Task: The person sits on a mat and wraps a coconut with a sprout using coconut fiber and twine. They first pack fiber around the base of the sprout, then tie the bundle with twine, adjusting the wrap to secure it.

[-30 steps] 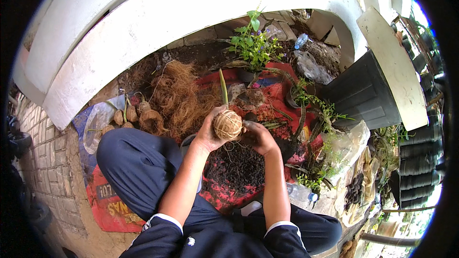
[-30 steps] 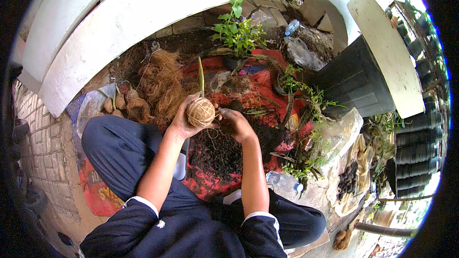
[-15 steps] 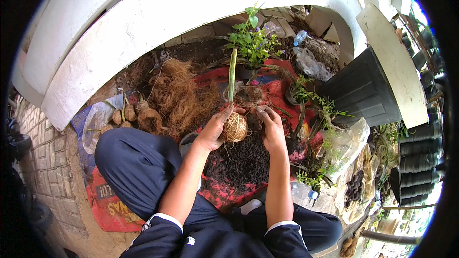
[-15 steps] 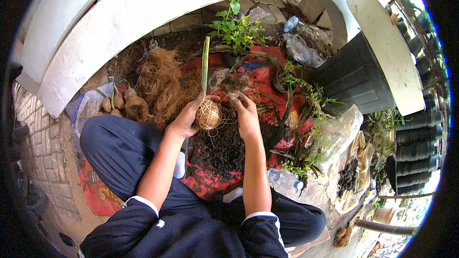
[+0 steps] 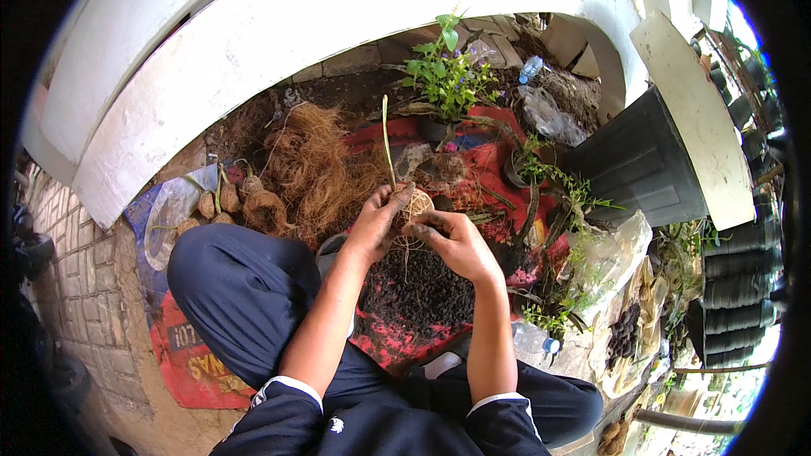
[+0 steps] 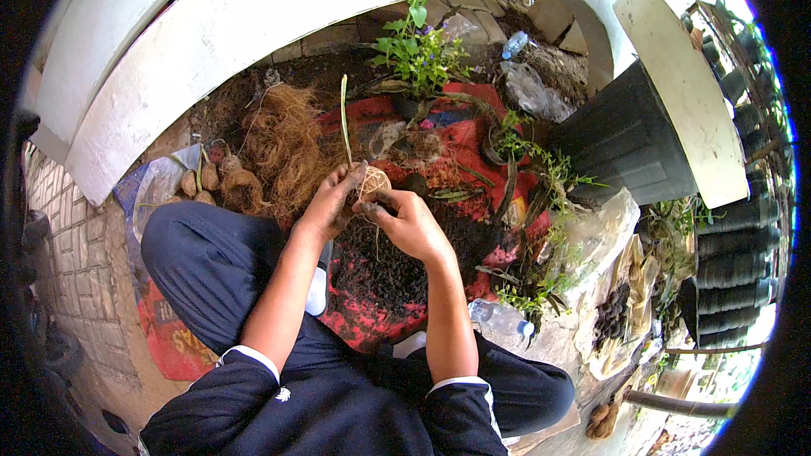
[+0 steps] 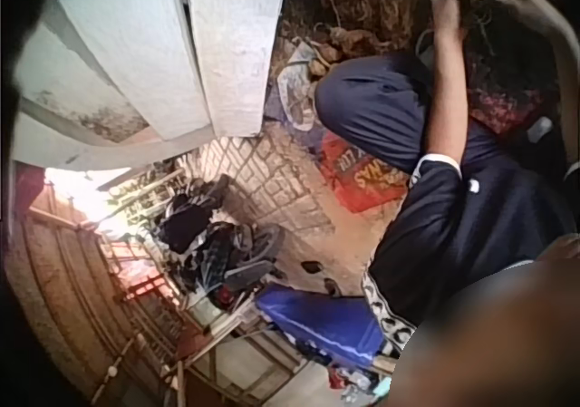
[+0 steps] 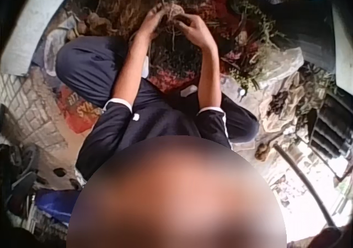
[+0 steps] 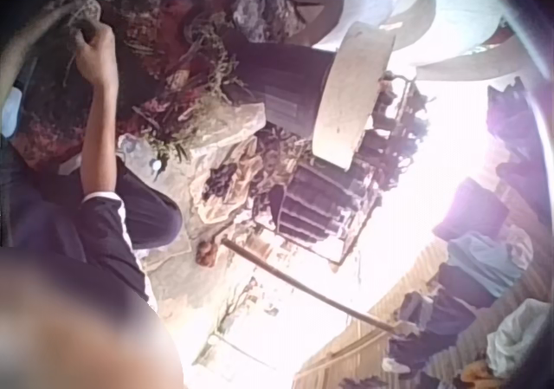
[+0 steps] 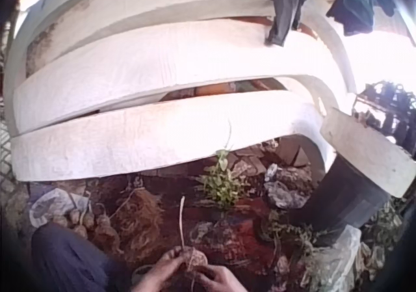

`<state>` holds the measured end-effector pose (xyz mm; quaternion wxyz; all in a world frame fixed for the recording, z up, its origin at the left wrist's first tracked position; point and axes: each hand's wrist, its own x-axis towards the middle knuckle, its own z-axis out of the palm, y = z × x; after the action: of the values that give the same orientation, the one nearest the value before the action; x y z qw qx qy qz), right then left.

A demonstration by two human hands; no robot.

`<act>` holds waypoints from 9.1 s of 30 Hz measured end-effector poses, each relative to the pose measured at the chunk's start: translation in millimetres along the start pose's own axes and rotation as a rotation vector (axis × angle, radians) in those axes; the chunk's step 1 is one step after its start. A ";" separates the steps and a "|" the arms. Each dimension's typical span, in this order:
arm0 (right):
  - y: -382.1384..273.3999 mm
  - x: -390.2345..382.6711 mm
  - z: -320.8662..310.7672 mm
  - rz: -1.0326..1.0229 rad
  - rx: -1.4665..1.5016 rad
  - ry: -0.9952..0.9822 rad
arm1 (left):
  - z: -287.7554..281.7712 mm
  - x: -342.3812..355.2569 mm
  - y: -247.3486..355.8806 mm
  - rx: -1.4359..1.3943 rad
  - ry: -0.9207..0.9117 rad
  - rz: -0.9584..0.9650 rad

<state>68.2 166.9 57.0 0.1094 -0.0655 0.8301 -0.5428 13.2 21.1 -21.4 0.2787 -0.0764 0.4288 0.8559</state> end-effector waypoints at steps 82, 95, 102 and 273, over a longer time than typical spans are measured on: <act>18.7 -1.9 -13.7 0.097 0.105 -0.078 | -13.8 12.7 -14.7 -0.057 -0.083 -0.044; 75.1 11.6 4.3 0.068 0.339 -0.484 | -14.0 10.1 -7.4 -0.424 -0.217 -0.107; 86.5 7.4 -16.8 0.268 0.932 -0.090 | -6.1 3.2 -11.3 -0.132 -0.461 -0.107; 88.7 13.7 -17.4 0.309 1.108 0.562 | 11.5 -6.8 -15.3 0.039 -0.301 0.131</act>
<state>51.4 214.8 -19.0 -0.0178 0.2659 0.4235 -0.8658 28.4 34.6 -22.3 0.2848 0.0862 0.4030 0.8655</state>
